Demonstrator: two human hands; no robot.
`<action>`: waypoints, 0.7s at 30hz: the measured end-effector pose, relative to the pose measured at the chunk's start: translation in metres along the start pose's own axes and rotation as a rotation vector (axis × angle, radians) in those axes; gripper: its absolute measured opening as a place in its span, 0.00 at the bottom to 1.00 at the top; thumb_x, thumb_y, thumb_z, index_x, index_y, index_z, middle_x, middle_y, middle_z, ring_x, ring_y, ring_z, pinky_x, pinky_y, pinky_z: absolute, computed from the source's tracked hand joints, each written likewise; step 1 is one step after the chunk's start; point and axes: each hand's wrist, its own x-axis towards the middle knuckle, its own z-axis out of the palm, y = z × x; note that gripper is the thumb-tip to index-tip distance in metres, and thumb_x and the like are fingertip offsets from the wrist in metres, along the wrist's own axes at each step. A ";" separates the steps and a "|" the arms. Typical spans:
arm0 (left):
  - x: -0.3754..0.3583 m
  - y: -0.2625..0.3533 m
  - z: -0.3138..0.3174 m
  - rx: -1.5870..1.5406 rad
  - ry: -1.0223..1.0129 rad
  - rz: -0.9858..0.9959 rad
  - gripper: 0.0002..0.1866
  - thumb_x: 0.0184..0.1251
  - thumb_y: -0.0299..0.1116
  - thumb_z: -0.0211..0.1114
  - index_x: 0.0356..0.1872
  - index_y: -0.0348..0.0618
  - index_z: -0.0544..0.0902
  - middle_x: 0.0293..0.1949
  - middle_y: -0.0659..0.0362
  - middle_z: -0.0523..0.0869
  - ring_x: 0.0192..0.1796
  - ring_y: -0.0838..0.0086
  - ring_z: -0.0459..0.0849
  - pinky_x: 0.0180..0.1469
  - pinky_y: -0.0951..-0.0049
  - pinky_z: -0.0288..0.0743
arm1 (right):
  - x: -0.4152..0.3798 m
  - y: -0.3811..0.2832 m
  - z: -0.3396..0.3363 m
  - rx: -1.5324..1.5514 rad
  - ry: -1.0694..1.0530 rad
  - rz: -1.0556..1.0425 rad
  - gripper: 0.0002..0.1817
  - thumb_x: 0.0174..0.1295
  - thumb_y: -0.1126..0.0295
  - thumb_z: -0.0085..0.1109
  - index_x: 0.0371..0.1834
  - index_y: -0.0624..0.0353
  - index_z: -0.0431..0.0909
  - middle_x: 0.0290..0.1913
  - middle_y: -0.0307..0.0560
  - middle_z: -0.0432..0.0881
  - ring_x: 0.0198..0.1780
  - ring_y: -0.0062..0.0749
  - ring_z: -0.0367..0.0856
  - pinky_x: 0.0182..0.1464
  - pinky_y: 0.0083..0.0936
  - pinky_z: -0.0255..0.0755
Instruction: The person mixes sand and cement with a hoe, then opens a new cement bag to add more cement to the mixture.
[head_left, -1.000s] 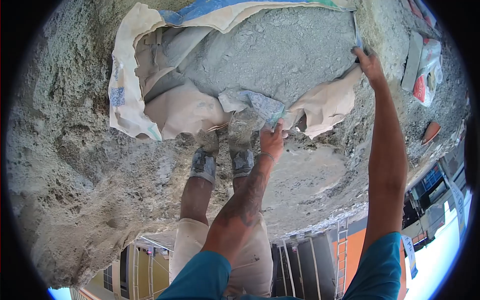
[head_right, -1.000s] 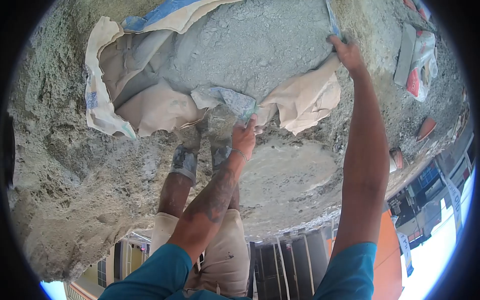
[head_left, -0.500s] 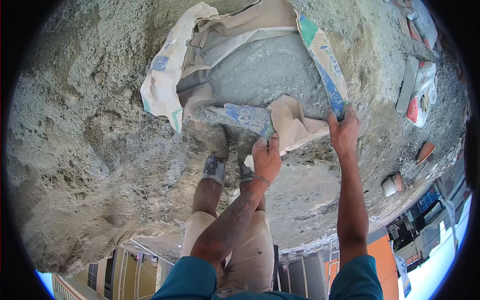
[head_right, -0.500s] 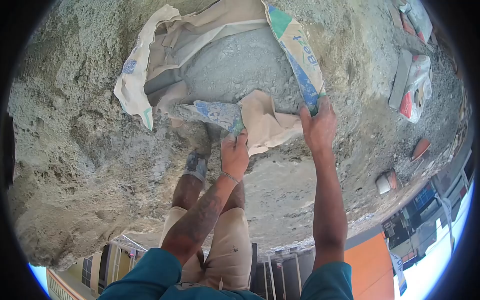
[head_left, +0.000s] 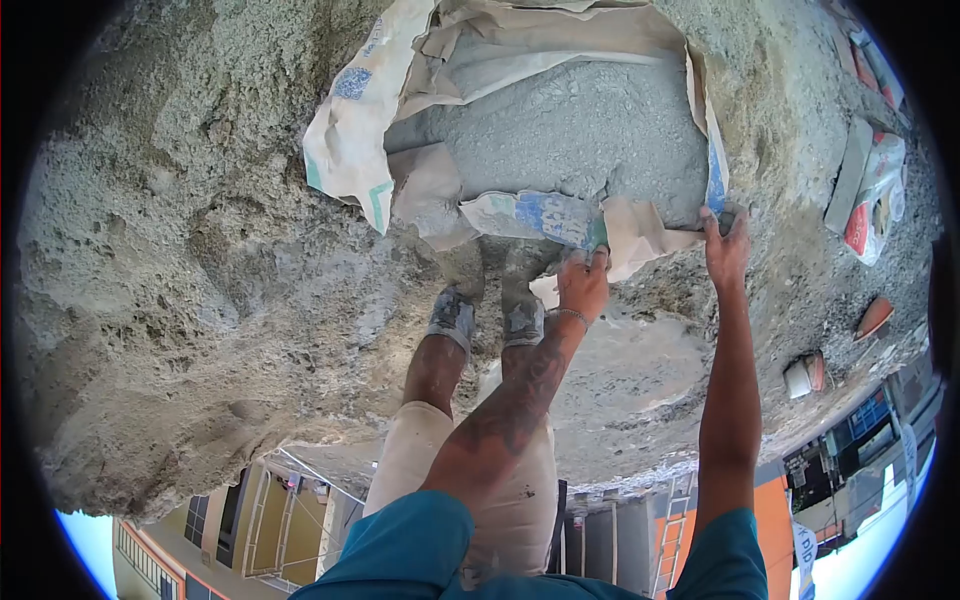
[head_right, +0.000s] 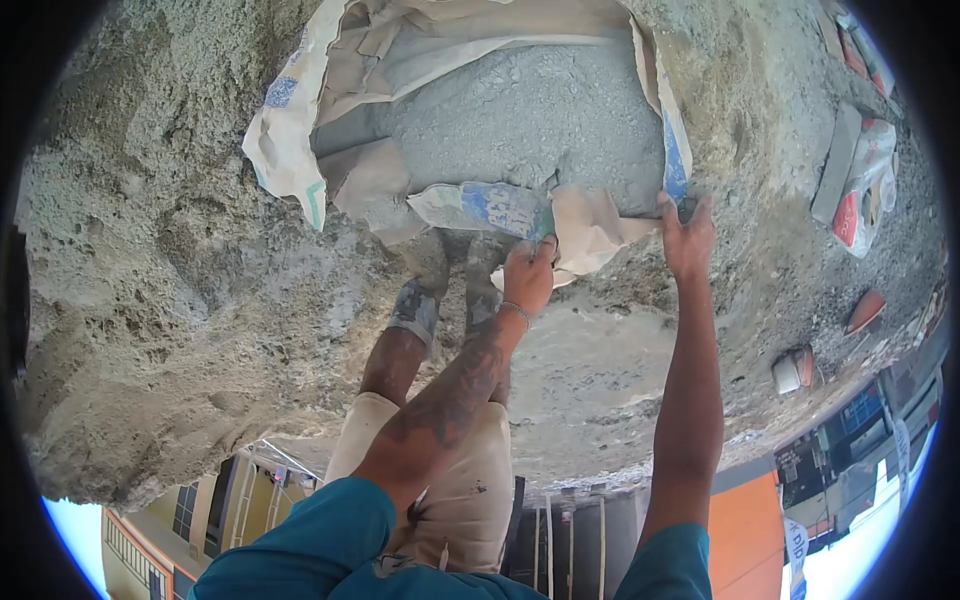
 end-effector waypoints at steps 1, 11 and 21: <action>-0.003 -0.008 0.002 -0.132 0.031 0.044 0.19 0.56 0.43 0.56 0.24 0.31 0.74 0.25 0.47 0.77 0.30 0.58 0.76 0.36 0.64 0.67 | -0.002 -0.001 -0.002 -0.016 -0.024 0.009 0.27 0.51 0.54 0.59 0.41 0.70 0.67 0.35 0.62 0.76 0.39 0.50 0.76 0.41 0.36 0.68; -0.015 -0.048 -0.008 -0.805 -0.164 -0.483 0.22 0.57 0.42 0.62 0.47 0.36 0.70 0.40 0.58 0.77 0.39 0.76 0.76 0.35 0.77 0.73 | 0.015 0.034 0.006 -0.174 -0.100 -0.027 0.29 0.52 0.49 0.56 0.41 0.68 0.68 0.36 0.67 0.76 0.40 0.59 0.74 0.41 0.40 0.67; 0.022 -0.065 -0.036 -0.498 0.320 -0.262 0.27 0.49 0.35 0.69 0.49 0.35 0.67 0.45 0.56 0.74 0.46 0.70 0.72 0.50 0.72 0.65 | 0.043 0.034 0.003 -0.226 -0.165 -0.005 0.34 0.50 0.48 0.54 0.53 0.63 0.60 0.39 0.67 0.75 0.43 0.59 0.74 0.46 0.41 0.65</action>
